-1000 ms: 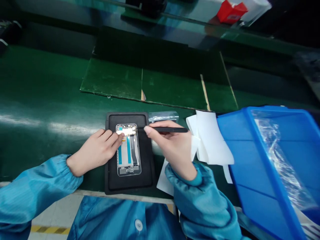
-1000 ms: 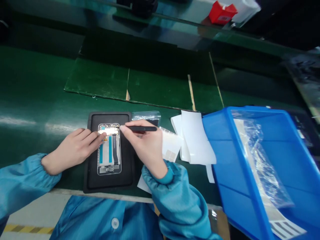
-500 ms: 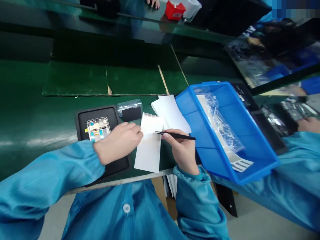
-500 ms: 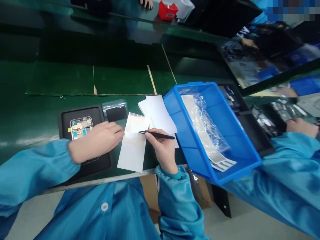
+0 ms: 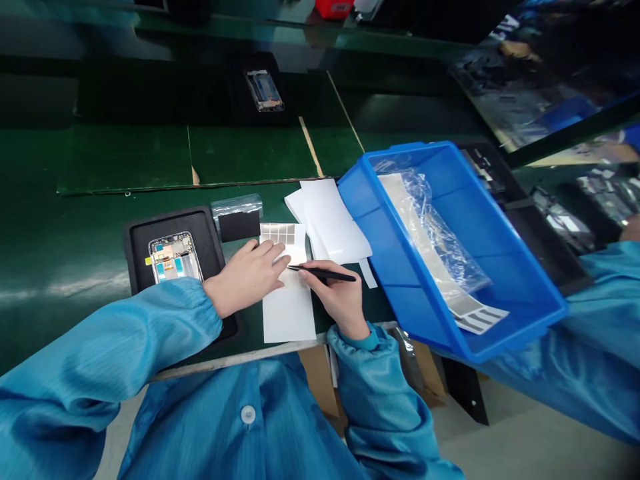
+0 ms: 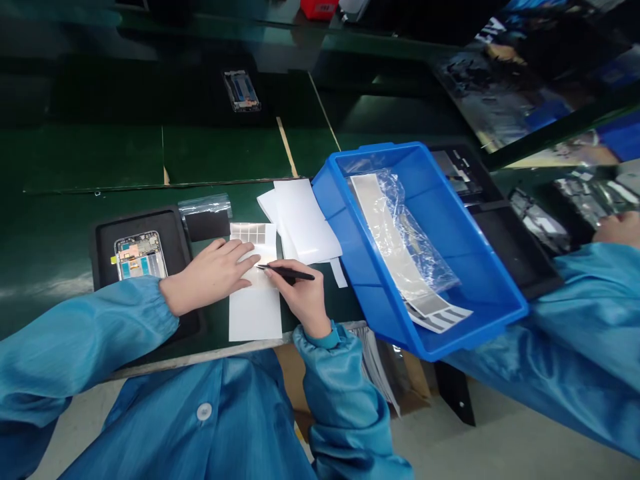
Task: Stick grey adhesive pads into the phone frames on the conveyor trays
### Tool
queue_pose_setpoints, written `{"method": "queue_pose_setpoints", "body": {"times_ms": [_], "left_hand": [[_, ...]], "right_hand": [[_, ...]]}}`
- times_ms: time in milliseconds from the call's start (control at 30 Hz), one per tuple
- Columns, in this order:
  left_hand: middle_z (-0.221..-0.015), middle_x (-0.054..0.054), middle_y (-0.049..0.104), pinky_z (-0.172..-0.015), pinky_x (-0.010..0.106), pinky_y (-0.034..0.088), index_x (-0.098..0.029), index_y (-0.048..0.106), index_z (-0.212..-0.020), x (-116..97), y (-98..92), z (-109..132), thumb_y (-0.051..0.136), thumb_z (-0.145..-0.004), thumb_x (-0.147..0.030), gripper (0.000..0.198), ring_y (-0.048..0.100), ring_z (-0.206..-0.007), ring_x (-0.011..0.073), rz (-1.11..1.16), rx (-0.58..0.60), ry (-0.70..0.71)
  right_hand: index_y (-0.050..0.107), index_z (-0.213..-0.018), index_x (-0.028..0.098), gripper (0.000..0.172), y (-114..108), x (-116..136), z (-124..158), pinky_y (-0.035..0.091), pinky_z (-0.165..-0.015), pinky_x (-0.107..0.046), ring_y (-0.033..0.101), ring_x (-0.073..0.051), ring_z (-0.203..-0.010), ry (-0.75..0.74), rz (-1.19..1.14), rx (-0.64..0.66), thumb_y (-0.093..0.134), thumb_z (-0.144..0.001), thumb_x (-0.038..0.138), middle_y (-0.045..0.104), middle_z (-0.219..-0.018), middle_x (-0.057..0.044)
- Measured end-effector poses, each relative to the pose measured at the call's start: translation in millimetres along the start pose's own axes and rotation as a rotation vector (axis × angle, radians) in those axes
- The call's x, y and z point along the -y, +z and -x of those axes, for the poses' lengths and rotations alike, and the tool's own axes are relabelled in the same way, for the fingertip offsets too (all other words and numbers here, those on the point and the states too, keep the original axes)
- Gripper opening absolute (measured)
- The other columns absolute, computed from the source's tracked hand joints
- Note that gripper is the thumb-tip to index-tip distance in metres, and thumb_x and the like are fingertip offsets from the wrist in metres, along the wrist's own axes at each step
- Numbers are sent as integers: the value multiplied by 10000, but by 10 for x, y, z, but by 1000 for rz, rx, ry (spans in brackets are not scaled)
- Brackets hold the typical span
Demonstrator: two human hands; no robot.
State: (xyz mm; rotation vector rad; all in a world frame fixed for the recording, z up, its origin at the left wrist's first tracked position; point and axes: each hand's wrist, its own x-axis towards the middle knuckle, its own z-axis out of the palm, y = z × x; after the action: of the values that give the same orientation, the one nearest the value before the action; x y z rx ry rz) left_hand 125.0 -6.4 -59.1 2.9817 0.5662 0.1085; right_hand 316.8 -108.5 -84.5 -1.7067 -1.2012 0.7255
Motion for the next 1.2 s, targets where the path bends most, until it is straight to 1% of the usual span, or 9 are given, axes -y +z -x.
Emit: {"method": "queue_pose_setpoints", "body": {"times_ms": [500, 733, 833, 900, 933, 1000, 1067, 1133, 1200], "left_hand": [[-1353, 149, 564, -940, 411, 375, -135, 494, -1370, -8, -16, -13, 561, -972, -390, 478, 522, -1216, 300, -24, 49, -1], [-1339, 156, 576, -933, 414, 395, -131, 523, -1344, 4, -16, -30, 557, -970, -371, 446, 536, -1214, 311, 10, 53, -10], [-1378, 173, 560, -971, 419, 406, -124, 532, -1342, 48, -80, -22, 609, -925, -495, 564, 534, -1239, 326, 95, 71, -3], [-1420, 182, 534, -1023, 429, 397, -119, 534, -1346, 93, -179, 18, 620, -881, -606, 679, 507, -1284, 337, 190, 53, 16], [-1430, 175, 530, -1037, 430, 396, -124, 540, -1342, 117, -242, 50, 614, -875, -627, 690, 499, -1296, 334, 246, 38, 18], [-1393, 137, 567, -1021, 414, 421, -147, 567, -1320, 168, -378, 131, 591, -908, -589, 605, 524, -1264, 305, 384, 9, -15], [-1271, 88, 645, -948, 371, 464, -173, 616, -1257, 215, -501, 225, 584, -943, -501, 455, 585, -1158, 258, 553, -4, -94], [-1100, 43, 701, -863, 318, 483, -188, 677, -1125, 258, -586, 324, 606, -945, -378, 271, 634, -1018, 206, 714, -14, -176], [-958, 10, 714, -792, 275, 479, -191, 705, -965, 300, -629, 432, 619, -917, -252, 116, 651, -895, 162, 840, -21, -238]], "right_hand": [[769, -891, 227, 120, 3, -54, 2, 608, -855, -393, 739, -230, -856, -33, -45, -9, 784, -806, 310, 784, -917, -43], [776, -864, 213, 156, -22, -47, -1, 615, -812, -391, 746, -226, -821, 2, -63, -43, 818, -768, 329, 791, -883, -45], [775, -859, 216, 154, -91, 24, 4, 621, -772, -375, 750, -224, -806, 4, -89, -96, 830, -756, 317, 790, -871, -46], [775, -853, 227, 133, -129, 116, 10, 625, -765, -365, 753, -220, -801, -23, -119, -118, 834, -752, 289, 789, -859, -39], [775, -849, 234, 123, -135, 173, 14, 626, -761, -358, 754, -217, -797, -41, -140, -116, 836, -750, 274, 789, -854, -34], [776, -841, 247, 114, -115, 299, 23, 629, -756, -344, 754, -210, -790, -78, -184, -81, 839, -746, 245, 787, -848, -24], [779, -844, 254, 121, -50, 424, 31, 632, -762, -341, 755, -209, -797, -107, -225, -26, 840, -745, 220, 787, -852, -21], [782, -848, 257, 134, 50, 530, 36, 635, -767, -342, 755, -212, -809, -128, -259, 27, 842, -743, 199, 787, -854, -21], [783, -853, 257, 152, 166, 611, 36, 638, -753, -340, 754, -215, -814, -137, -289, 67, 848, -737, 184, 785, -855, -23]]}}
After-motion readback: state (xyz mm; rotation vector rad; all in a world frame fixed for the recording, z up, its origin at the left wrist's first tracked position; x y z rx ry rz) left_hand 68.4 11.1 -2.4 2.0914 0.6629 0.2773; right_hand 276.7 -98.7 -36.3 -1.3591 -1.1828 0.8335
